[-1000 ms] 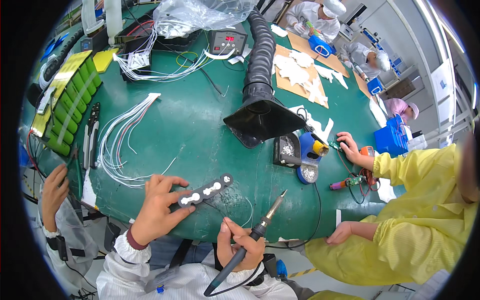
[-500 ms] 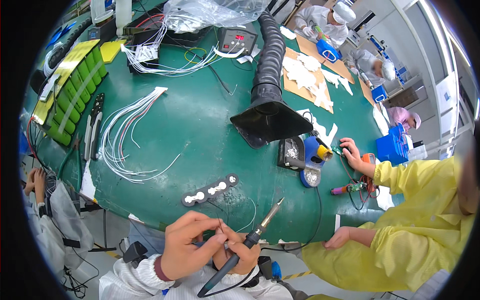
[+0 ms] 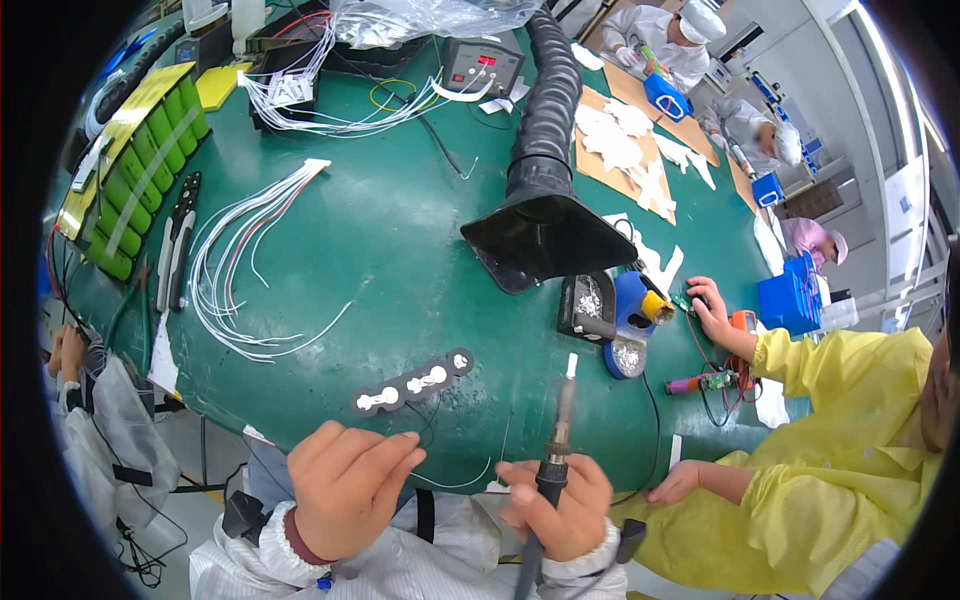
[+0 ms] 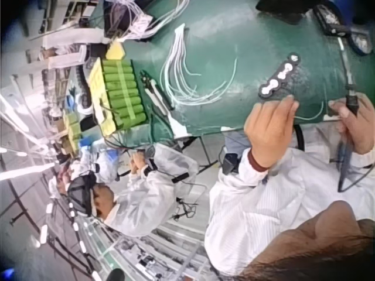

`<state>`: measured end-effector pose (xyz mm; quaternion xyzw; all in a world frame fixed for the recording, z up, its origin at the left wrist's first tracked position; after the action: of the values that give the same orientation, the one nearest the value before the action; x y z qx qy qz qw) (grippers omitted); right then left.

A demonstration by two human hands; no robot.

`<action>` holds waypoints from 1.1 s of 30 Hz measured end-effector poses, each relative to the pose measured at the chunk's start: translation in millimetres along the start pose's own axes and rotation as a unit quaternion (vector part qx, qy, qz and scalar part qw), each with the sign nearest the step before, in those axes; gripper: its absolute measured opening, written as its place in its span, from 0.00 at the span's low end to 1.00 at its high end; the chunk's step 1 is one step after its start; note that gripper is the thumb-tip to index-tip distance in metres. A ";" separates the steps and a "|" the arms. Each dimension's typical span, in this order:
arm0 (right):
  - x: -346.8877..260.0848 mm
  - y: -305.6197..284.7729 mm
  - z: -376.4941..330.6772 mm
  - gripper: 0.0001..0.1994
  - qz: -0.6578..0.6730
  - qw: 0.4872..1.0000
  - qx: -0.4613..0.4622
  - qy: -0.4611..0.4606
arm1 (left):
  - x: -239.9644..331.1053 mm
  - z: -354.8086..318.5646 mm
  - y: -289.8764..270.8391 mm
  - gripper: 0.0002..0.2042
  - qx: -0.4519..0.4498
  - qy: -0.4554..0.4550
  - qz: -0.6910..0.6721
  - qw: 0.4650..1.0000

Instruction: Soldering wires and connectors onto a lithium-ion battery pack on a production line.

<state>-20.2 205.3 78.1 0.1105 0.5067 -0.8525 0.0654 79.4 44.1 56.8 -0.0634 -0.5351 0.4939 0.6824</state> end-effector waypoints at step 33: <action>63.9 -11.5 20.8 0.11 0.291 0.926 0.227 0.076 | 5.2 35.9 -0.5 0.09 0.027 -0.028 0.175 0.984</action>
<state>-87.1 192.6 81.3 0.3297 0.2490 -0.8772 0.2447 50.9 31.8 75.7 -0.1239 -0.5208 0.6219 0.5715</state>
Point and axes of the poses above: each hand's wrist, its own z-axis towards the middle knuckle, its own y-axis out of the palm, x = y × z, the point moved 9 cm from there along z, towards the middle knuckle, and after that the axes turned 6 degrees about -x, right-handed, at the moved point
